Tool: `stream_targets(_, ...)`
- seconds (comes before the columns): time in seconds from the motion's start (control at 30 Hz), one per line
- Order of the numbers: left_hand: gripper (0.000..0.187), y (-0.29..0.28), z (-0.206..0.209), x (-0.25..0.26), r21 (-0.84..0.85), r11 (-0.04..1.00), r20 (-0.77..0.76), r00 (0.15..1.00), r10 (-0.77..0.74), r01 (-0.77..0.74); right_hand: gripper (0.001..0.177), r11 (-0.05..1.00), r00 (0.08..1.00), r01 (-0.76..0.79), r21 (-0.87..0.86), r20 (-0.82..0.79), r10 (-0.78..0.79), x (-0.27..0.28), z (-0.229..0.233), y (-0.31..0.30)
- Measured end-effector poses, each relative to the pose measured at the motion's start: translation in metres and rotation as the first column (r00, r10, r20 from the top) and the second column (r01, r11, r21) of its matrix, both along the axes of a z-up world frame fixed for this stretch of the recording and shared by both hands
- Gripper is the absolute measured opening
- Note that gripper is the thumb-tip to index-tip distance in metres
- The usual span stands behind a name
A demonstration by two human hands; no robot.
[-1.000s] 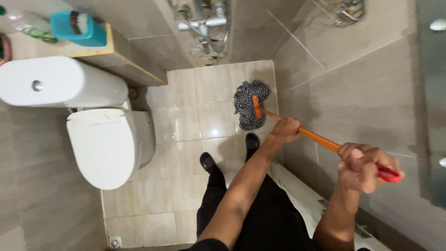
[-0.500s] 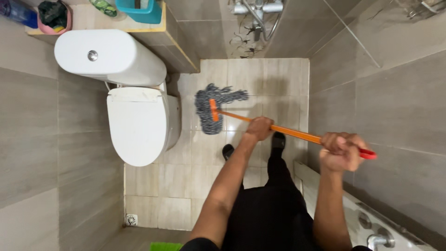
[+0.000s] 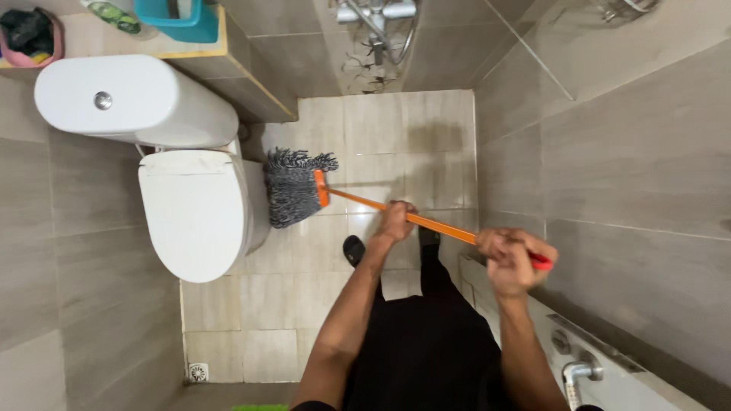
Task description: The person mops the bathroom floor with a mop, moving it across the tiles and around the base of a toilet, then reaches into the space behind the toilet.
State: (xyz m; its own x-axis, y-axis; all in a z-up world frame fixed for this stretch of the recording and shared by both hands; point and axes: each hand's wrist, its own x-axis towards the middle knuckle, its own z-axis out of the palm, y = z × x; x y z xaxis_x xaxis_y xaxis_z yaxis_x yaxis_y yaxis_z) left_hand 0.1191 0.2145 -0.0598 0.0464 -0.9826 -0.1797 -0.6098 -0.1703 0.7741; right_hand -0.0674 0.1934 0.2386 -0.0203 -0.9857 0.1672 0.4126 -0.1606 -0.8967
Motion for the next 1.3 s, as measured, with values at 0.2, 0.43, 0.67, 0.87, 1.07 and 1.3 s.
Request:
stream_targets(0.2, 0.016, -0.047, 0.025, -0.110, -0.155, 0.984, -0.302, 0.944, -0.132, 0.088, 0.015, 0.981, 0.999, 0.014, -0.196, -0.038, -0.022, -0.074, 0.043, -0.016)
stream_targets(0.43, 0.019, -0.098, 0.029, -0.225, -0.211, 0.916, -0.453, 0.797, -0.400, 0.340, 0.026, 0.925, 0.945, 0.188, -0.330, -0.196, -0.262, -0.111, 0.079, -0.020)
stream_targets(0.67, 0.018, -0.115, 0.045, -0.244, -0.279, 0.838, -0.341, 0.767, -0.544, 0.470, 0.032, 0.901, 0.896, 0.230, -0.368, -0.282, -0.343, -0.100, 0.072, -0.023)
stream_targets(0.87, 0.014, -0.102, 0.056, -0.211, -0.176, 0.867, -0.307, 0.811, -0.498, 0.465, 0.027, 0.915, 0.949, 0.091, -0.394, -0.245, -0.200, -0.097, 0.071, -0.018)
stream_targets(1.07, 0.023, -0.094, 0.052, -0.150, -0.111, 0.899, -0.177, 0.881, -0.438, 0.425, 0.028, 0.947, 0.987, 0.022, -0.322, -0.146, -0.072, -0.083, 0.071, -0.026)
stream_targets(1.3, 0.015, -0.043, 0.054, -0.012, 0.037, 0.938, -0.024, 0.939, -0.343, 0.344, 0.030, 0.973, 0.985, -0.092, -0.211, 0.120, 0.120, -0.019, 0.014, -0.018)
